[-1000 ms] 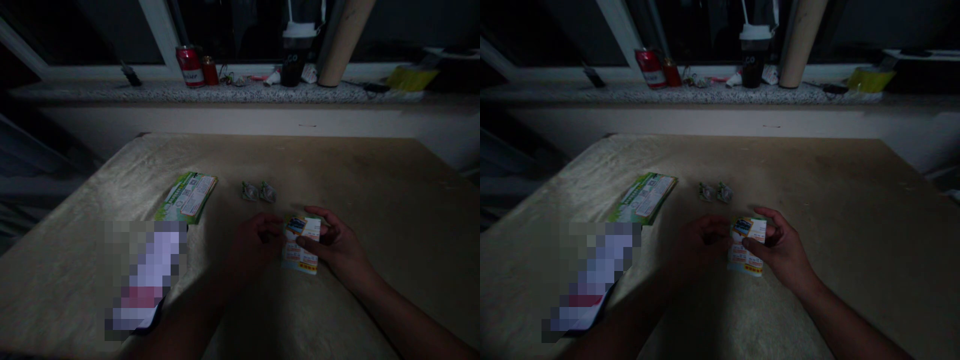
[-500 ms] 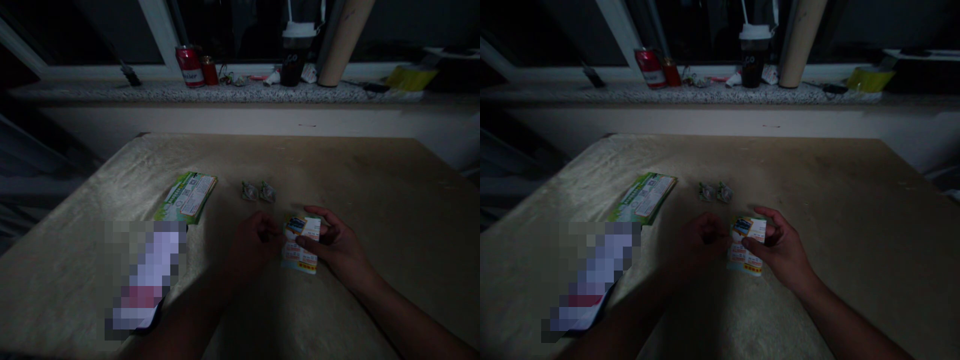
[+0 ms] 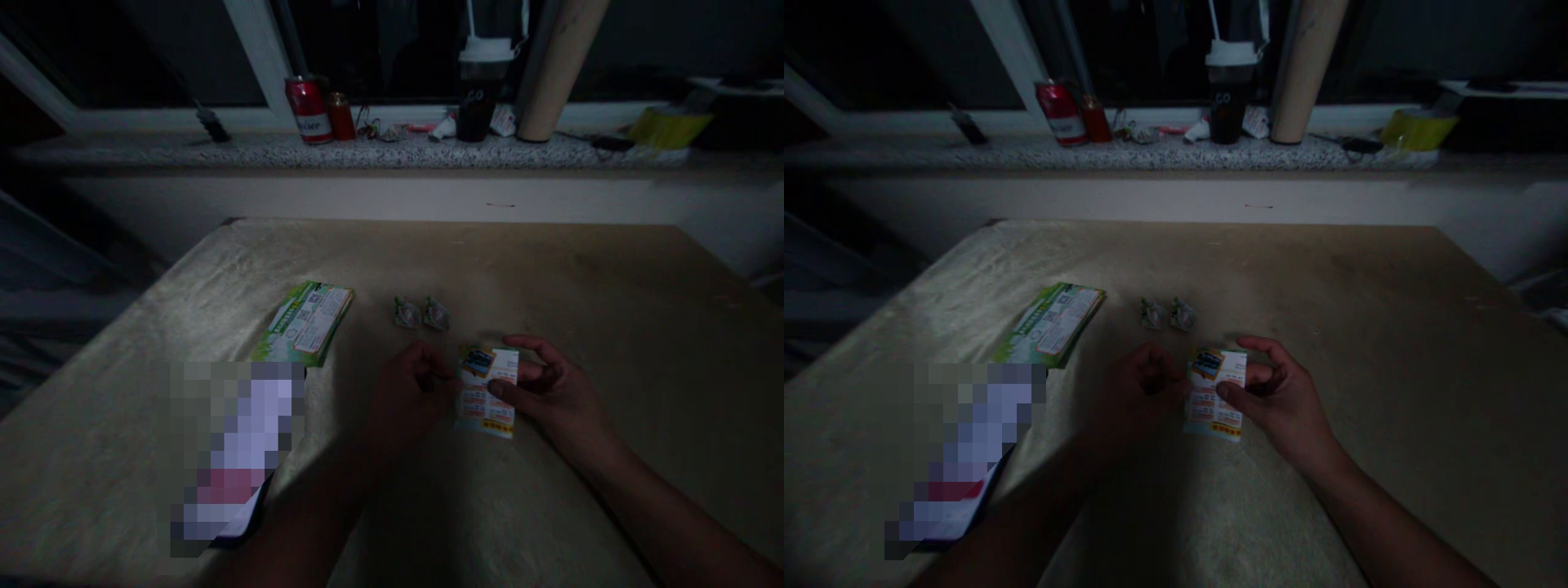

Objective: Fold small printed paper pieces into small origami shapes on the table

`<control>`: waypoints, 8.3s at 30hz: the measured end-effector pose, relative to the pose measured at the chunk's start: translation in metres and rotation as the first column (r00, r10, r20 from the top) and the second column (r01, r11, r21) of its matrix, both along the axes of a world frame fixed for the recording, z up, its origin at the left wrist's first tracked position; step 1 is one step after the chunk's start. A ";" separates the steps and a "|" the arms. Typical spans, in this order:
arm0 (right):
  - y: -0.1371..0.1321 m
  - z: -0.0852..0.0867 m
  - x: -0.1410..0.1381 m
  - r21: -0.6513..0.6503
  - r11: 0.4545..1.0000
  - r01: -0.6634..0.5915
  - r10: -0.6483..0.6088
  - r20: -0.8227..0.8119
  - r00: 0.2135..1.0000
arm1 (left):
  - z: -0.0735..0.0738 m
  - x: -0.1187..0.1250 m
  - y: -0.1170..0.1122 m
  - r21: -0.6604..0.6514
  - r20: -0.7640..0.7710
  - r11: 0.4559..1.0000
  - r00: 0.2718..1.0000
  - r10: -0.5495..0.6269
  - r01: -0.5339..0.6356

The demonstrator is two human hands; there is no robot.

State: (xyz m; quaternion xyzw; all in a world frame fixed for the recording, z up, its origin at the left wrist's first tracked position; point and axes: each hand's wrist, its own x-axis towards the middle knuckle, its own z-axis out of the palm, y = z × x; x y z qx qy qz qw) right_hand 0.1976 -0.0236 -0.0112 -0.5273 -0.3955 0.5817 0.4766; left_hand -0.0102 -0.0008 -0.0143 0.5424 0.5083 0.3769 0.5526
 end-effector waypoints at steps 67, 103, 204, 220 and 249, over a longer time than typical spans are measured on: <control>0.016 -0.022 0.021 0.462 0.548 -0.697 -0.099 0.863 0.495 | 0.005 0.000 0.015 0.034 -0.700 0.950 0.687 -0.198 0.309; 0.008 -0.013 0.032 0.308 0.595 -0.743 0.045 0.910 0.413 | 0.005 -0.001 0.013 0.011 -0.644 0.956 0.734 -0.216 0.292; 0.004 -0.011 0.013 -0.040 0.997 -0.058 0.058 -0.024 0.998 | 0.003 0.003 0.005 -0.136 0.044 0.990 0.998 -0.042 0.047; 0.007 -0.014 0.026 -0.047 0.996 -0.081 0.079 -0.046 0.996 | 0.004 -0.003 0.009 -0.075 -0.003 0.997 0.999 -0.033 0.032; 0.006 -0.015 0.026 0.023 0.997 -0.077 0.078 -0.085 0.993 | 0.002 -0.006 0.013 -0.080 0.117 0.994 0.991 -0.067 0.076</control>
